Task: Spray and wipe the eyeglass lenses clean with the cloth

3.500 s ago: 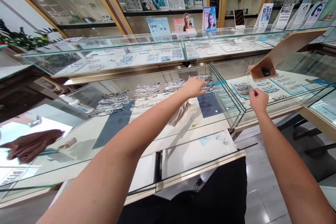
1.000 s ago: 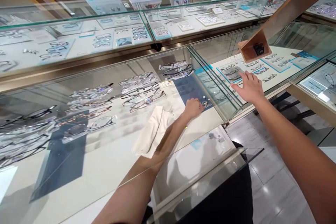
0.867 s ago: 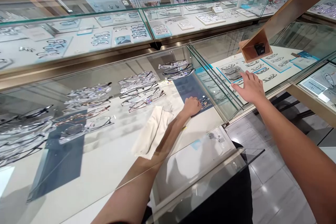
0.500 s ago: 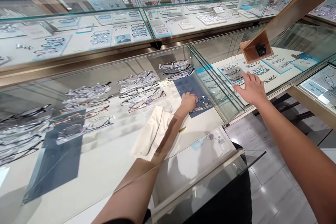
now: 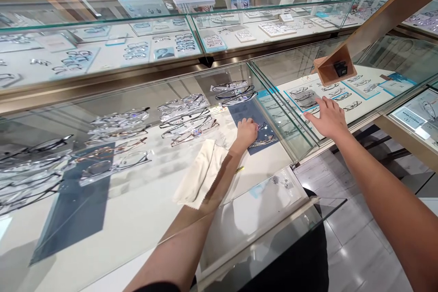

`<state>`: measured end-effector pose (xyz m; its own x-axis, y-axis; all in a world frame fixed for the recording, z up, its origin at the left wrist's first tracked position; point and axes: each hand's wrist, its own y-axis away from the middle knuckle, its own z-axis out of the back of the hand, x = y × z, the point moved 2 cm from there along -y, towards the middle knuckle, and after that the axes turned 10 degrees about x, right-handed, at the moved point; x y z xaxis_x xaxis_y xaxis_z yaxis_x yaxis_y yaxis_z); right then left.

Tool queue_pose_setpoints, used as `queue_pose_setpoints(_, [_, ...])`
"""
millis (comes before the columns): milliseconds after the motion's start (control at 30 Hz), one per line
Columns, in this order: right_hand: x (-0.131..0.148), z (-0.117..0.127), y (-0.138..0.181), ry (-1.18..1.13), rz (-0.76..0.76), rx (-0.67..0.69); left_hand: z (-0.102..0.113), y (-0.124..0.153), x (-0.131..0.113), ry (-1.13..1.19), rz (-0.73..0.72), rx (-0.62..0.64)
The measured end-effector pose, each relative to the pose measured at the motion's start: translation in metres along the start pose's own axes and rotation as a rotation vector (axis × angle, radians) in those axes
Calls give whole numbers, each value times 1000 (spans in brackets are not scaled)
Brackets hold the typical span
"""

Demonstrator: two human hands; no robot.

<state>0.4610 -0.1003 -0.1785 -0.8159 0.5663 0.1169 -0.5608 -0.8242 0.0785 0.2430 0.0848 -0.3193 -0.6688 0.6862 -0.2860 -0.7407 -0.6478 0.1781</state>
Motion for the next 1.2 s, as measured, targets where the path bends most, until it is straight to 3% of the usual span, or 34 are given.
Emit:
queue_pose_setpoints(233, [1, 1, 0, -37, 2, 6, -15, 22, -10, 51, -139, 36])
queue_pose_setpoints(633, [4, 1, -1, 2, -9, 8, -19, 21, -16, 121, -67, -35])
queue_pose_setpoints(800, [4, 0, -2, -39, -6, 8, -13, 46, -28, 234, -44, -111])
queue_pose_setpoints(900, [4, -1, -4, -46, -18, 24, -14, 80, -45, 398, -124, -99])
queue_pose_setpoints(1033, [4, -3, -7, -58, -7, 18, -15, 121, -83, 525, -283, 37])
queue_pose_setpoints(1200, [5, -4, -9, -72, -7, 14, -1, 140, -132, 778, -340, 122])
